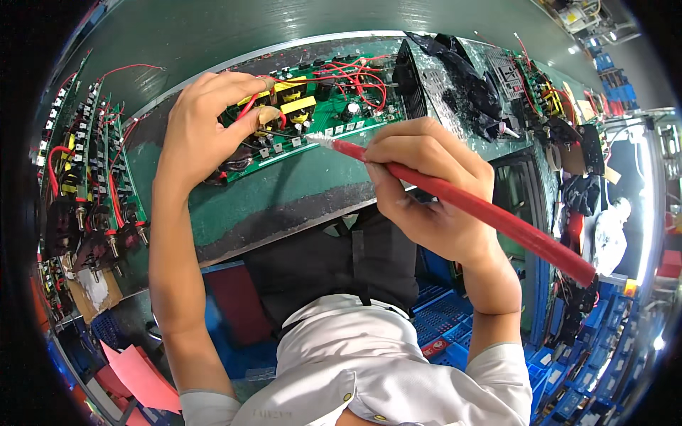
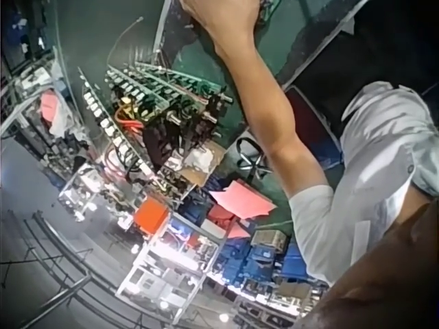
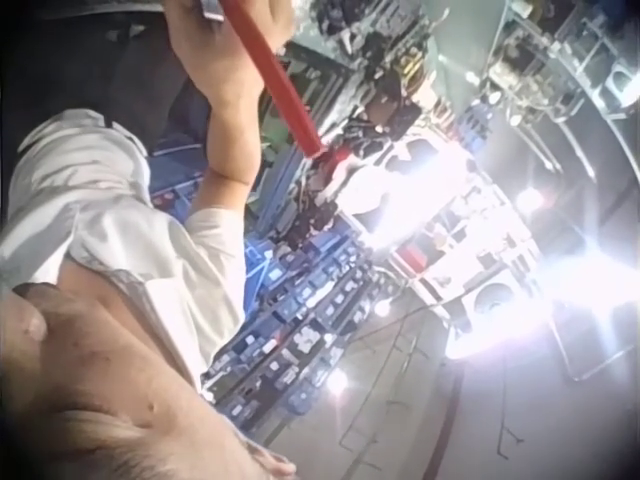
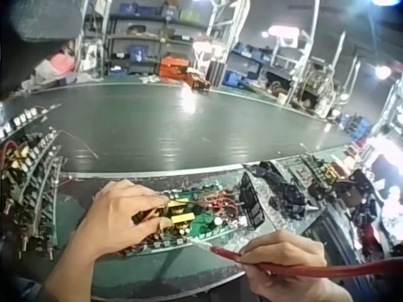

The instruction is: Assembling electronic components on a circuit board and applying adhesive paste using a brush.

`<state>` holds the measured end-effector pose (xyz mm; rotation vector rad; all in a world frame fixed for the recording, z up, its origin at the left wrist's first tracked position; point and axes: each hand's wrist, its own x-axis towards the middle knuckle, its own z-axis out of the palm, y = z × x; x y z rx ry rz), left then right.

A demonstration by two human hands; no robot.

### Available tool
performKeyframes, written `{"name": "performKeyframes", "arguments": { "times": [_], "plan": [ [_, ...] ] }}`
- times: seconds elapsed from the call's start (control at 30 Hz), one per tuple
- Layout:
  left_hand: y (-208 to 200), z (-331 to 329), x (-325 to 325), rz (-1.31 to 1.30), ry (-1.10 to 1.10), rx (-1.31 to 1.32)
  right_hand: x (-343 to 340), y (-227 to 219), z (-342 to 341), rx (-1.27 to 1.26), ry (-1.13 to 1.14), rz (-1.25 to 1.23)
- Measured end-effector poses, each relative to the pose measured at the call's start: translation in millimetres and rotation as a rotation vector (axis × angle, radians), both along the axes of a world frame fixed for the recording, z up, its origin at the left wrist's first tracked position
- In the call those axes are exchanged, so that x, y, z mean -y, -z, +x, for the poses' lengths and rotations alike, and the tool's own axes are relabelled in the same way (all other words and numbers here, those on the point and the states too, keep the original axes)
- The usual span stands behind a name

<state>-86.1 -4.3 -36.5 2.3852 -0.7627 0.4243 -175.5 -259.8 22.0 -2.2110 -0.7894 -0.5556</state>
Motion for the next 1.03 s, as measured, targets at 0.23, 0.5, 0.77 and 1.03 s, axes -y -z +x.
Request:
{"name": "performKeyframes", "arguments": {
  "times": [0.23,0.5,0.77,1.03],
  "plan": [
    [3.0,0.9,0.3,-0.032,0.014,0.054,-2.4,2.2,-0.8,0.007,0.018,0.006],
    [1.6,0.6,0.6,-0.043,0.015,0.062,-15.0,5.5,8.5,0.002,-0.045,-0.044],
    [1.0,0.9,-1.7,0.021,-0.001,0.043,-29.3,5.4,1.2,-0.051,-0.072,-0.069],
    [1.9,0.0,-3.8,0.009,0.008,0.021,-35.3,6.6,1.1,0.068,-0.101,-0.042]
  ]
}}
